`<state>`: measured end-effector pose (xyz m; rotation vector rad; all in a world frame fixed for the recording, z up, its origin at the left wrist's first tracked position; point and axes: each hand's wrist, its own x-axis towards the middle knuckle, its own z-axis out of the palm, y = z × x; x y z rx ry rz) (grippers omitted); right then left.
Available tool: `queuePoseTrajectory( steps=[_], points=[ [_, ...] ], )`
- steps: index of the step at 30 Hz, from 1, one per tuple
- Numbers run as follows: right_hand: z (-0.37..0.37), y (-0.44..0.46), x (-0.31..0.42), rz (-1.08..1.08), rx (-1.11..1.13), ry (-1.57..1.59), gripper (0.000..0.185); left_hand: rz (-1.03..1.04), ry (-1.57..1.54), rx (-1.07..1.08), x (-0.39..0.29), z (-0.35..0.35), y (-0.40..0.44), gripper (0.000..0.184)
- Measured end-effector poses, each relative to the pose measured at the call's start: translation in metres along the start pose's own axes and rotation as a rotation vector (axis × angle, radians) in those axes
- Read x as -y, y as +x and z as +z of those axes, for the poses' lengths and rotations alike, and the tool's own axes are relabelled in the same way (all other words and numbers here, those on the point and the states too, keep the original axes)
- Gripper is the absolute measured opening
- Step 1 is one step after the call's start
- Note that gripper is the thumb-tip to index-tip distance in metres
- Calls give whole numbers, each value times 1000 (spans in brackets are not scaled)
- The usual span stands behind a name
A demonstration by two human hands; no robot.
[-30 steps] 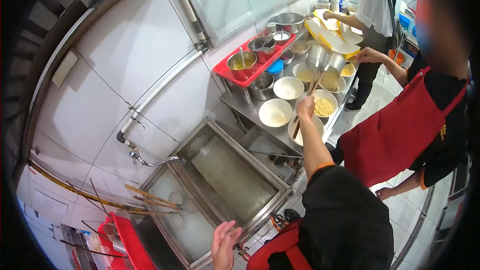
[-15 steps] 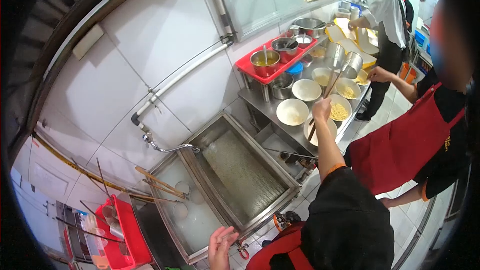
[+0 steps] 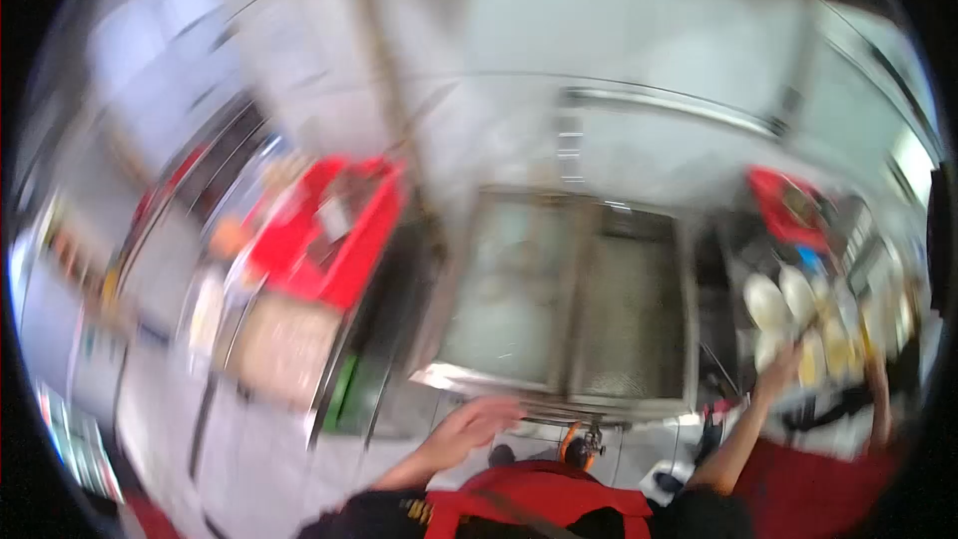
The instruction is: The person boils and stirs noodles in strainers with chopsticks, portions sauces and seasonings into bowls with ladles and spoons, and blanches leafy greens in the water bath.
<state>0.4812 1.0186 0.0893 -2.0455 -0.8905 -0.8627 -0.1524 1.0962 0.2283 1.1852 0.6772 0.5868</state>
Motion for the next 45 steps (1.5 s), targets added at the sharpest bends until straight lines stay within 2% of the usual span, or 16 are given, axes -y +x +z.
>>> queuePoseTrajectory(
  steps=[1, 2, 6, 12, 17, 23, 25, 26, 27, 28, 30, 31, 34, 38, 43, 45],
  points=[
    [-43, -4, 87, 71, 68, 56, 44, 157, -72, 46, 8, -7, -8, 38],
    [-67, -16, 154, 359, 147, 480, 34, 144, -75, 15, 7, -9, -22, 38],
    [-90, -41, 314, -33, 375, 562, 31, 155, -85, -2, -3, -29, -55, 38],
    [-117, -42, 579, -630, 1055, 654, 28, 253, -153, -180, 25, -55, -126, 38],
    [-35, -122, 784, -1009, 996, 953, 27, 297, -235, -407, 37, -54, -171, 38],
    [-21, -106, 923, -1664, 1055, 306, 28, 256, -282, -660, 39, -41, -210, 37],
    [-25, -85, 950, -1923, 797, 32, 24, 228, -320, -708, 38, -41, -210, 35],
    [-61, -60, 931, -1695, 837, 250, 23, 206, -315, -680, 36, -43, -205, 35],
    [-39, -73, 957, -1493, 778, 138, 24, 230, -291, -655, 34, -46, -198, 35],
    [-49, -72, 965, -1689, 500, -61, 24, 247, -266, -617, 31, -50, -190, 34],
    [-32, -90, 993, -1549, 144, 450, 29, 244, -225, -537, 22, -59, -168, 35],
    [-62, -70, 958, -1528, -410, 605, 33, 273, -200, -512, 18, -61, -154, 35],
    [-138, -42, 838, -1354, -566, 969, 36, 256, -101, -364, 6, -66, -100, 37],
    [-144, -34, 644, -1335, -181, 1169, 29, 177, 41, -145, 1, -63, -29, 36],
    [-101, -55, 383, -787, 468, 799, 24, 140, 84, 21, -2, -24, 48, 34],
    [-115, -64, 299, -639, 463, 645, 16, 133, 94, 67, -6, 5, 69, 35]
  ],
)
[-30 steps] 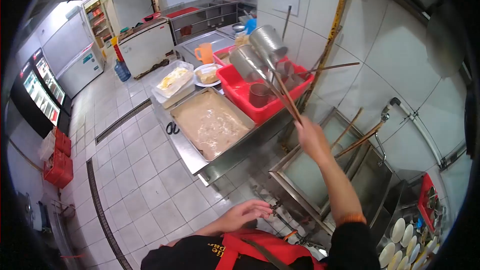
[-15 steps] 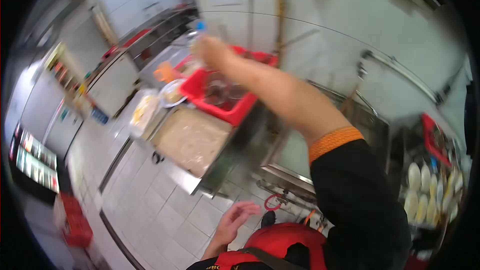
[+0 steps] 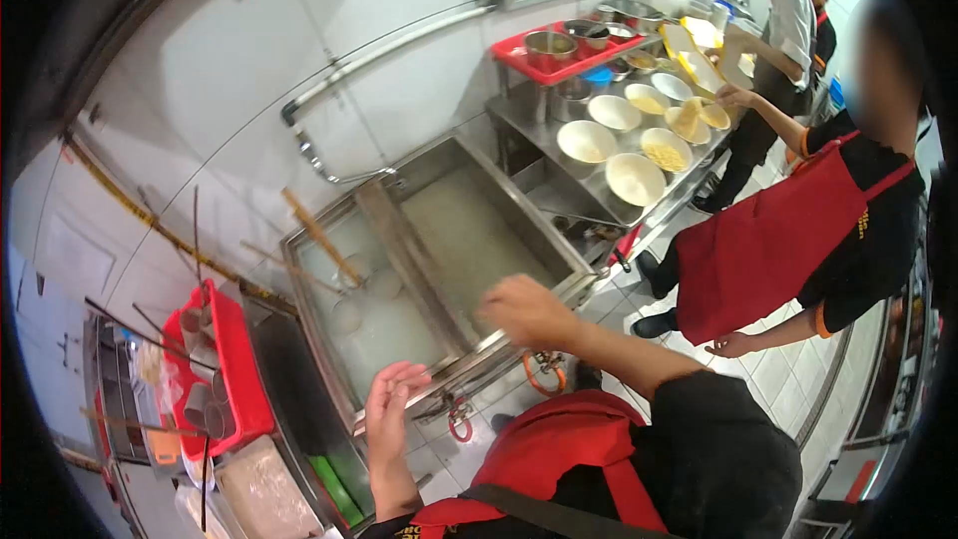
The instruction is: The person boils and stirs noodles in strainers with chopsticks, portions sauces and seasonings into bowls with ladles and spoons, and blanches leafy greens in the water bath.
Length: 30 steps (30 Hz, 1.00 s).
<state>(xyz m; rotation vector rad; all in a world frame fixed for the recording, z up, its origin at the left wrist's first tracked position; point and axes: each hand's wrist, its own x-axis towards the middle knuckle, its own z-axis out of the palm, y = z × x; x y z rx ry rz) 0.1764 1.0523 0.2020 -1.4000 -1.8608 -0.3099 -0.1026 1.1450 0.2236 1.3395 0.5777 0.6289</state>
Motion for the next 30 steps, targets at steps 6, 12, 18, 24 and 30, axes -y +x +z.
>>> queuePoseTrajectory(
  steps=[6, 12, 18, 24, 30],
  points=[
    [-76, -199, -67, 607, 265, -141, 8, -8, -100, 44, 18, 95, 79, 34],
    [-142, -308, -85, 736, 309, -4, 8, 63, -61, 147, 11, 201, 169, 36],
    [-173, -321, -101, 883, 232, 39, 7, 130, -67, 162, 6, 235, 209, 43],
    [-166, -329, -116, 851, 236, 31, 7, 232, 11, -39, -32, 194, 223, 36],
    [-143, -328, -126, 826, 300, 67, 5, 848, 528, -731, -70, 56, 200, 35]
  ],
)
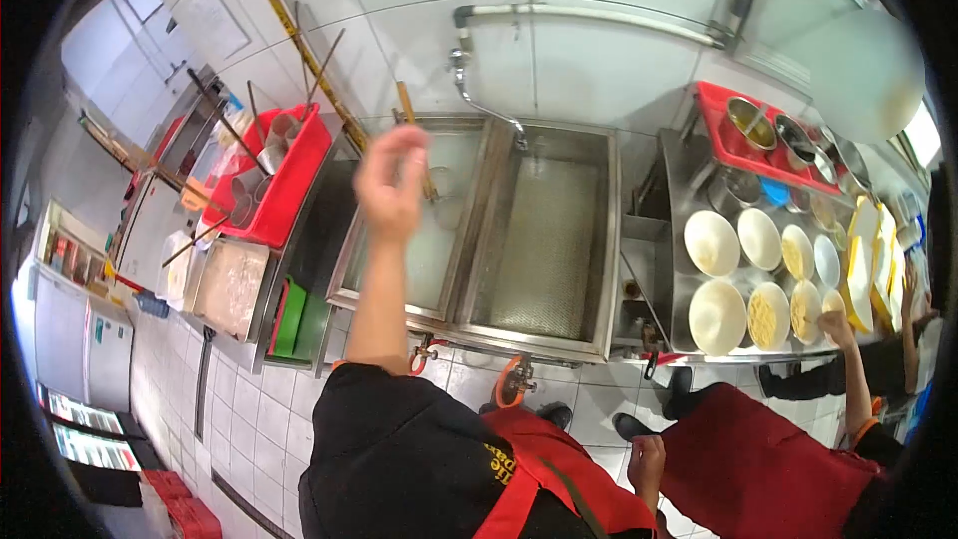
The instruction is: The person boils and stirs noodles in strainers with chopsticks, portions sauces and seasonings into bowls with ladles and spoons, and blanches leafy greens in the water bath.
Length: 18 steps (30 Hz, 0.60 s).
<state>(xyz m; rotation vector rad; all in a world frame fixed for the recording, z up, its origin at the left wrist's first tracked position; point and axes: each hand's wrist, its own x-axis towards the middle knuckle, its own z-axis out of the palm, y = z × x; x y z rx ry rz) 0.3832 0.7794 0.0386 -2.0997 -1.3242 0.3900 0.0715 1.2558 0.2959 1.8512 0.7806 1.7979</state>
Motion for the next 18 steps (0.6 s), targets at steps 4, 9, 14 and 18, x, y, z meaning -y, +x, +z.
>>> queuePoseTrajectory(
  steps=[4, 9, 14, 18],
  points=[
    [14, 26, 22, 29, -12, -35, 3, 231, 257, -330, 103, -86, 50, 80],
    [32, 41, 53, -101, 13, -91, 3, -417, -34, 295, 224, -57, 34, 74],
    [40, 60, 51, -167, 145, -129, 7, -838, 406, 58, 166, -28, 44, 57],
    [-1, 138, 79, -53, -90, -136, 13, -593, 169, -273, 212, -58, 22, 54]
  ],
)
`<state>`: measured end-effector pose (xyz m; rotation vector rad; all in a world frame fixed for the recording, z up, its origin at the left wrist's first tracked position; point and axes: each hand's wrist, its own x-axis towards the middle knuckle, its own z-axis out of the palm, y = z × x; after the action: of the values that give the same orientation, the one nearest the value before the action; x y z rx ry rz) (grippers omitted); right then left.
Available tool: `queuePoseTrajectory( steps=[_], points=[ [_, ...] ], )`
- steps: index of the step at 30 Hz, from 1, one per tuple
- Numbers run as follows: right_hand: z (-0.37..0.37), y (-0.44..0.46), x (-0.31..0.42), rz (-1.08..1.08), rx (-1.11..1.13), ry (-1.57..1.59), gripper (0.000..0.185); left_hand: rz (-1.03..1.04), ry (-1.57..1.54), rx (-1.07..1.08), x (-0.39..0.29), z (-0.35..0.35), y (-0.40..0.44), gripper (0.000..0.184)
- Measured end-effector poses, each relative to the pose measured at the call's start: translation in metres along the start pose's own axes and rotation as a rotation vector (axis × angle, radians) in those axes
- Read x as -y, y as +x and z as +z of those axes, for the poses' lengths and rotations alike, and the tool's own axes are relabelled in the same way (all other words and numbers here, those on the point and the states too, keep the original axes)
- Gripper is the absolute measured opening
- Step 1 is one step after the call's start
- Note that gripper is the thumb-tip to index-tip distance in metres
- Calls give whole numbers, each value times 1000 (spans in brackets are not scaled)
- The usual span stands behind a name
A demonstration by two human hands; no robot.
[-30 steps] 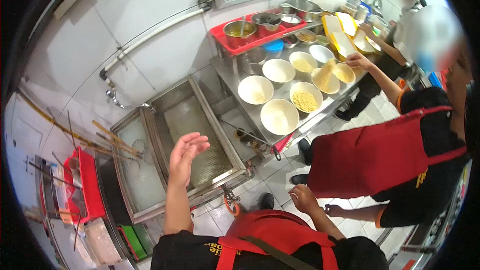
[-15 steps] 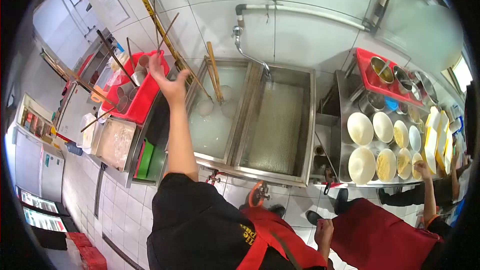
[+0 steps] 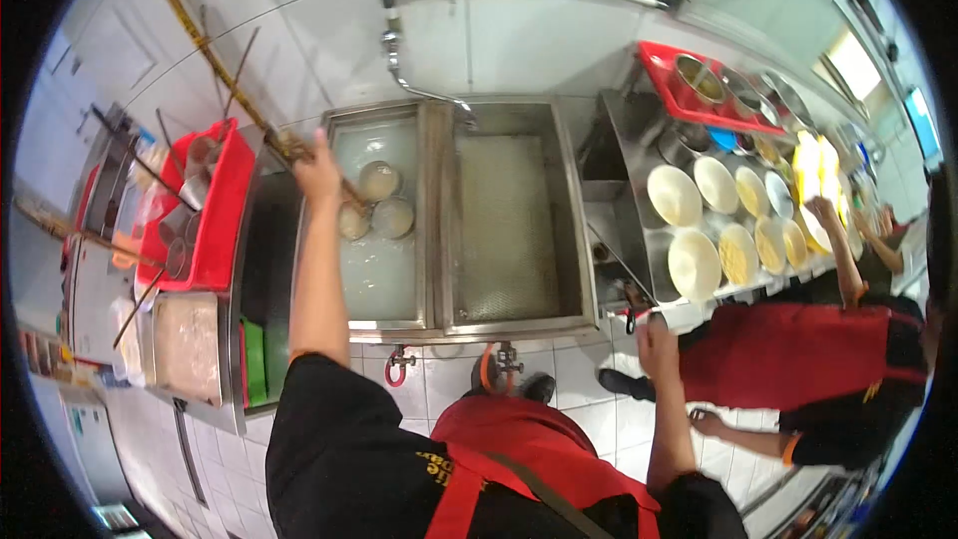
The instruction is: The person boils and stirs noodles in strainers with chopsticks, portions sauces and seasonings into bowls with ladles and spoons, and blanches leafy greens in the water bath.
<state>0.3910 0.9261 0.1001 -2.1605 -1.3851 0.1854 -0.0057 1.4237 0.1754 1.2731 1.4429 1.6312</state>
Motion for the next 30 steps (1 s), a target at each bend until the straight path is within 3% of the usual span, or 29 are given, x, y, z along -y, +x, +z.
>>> queuePoseTrajectory(
  steps=[2, 4, 6, 8, 10, 13, 14, 15, 16, 18, 20, 22, 23, 24, 25, 27, 28, 30],
  points=[
    [-3, 61, 5, -125, -122, -51, 12, -30, -76, 16, -24, -2, -14, 52],
    [21, 114, -7, -247, -69, -218, 13, -1, -159, 83, -31, -20, -17, 50],
    [52, 147, -6, -106, 239, -545, 14, 94, -51, 30, -32, -32, -22, 49],
    [81, 168, -13, -112, 429, -773, 19, 87, 32, -18, -36, -45, -34, 51],
    [107, 182, -34, 13, 400, -754, 17, 93, 31, 18, -44, -58, -49, 52],
    [82, 187, -4, -24, 417, -825, 21, 95, 135, -38, -34, -67, -62, 51],
    [80, 188, -20, -159, 299, -877, 21, 54, 105, 6, -26, -71, -65, 49],
    [50, 190, 10, -117, 278, -932, 20, -5, 140, 118, -38, -77, -74, 43],
    [44, 199, -6, -84, 173, -950, 19, -62, 170, 228, -50, -87, -84, 42],
    [-24, 190, 56, -81, 124, -921, 15, 345, 103, 243, -29, -114, -106, 57],
    [-67, 178, 141, -152, 63, -900, 16, 532, 27, 18, -75, -157, -161, 56],
    [-70, 174, 208, -231, 70, -684, 21, 290, -217, -500, -8, -191, -218, 48],
    [-50, 178, 220, -408, 112, -600, 22, 97, -80, -547, 45, -214, -249, 38],
    [-26, 184, 231, -581, 151, -512, 23, -237, -133, -584, 106, -220, -270, 36],
    [-5, 186, 256, -663, 227, -471, 23, -599, -136, -443, 176, -230, -294, 45],
    [49, 192, 296, -835, 285, -474, 19, -1149, -80, -351, 251, -231, -308, 61],
    [82, 197, 306, -918, 264, -522, 16, -1177, -99, -311, 339, -240, -321, 73],
    [135, 199, 339, -891, 381, -654, 13, -1248, -364, -225, 398, -244, -332, 80]
  ],
)
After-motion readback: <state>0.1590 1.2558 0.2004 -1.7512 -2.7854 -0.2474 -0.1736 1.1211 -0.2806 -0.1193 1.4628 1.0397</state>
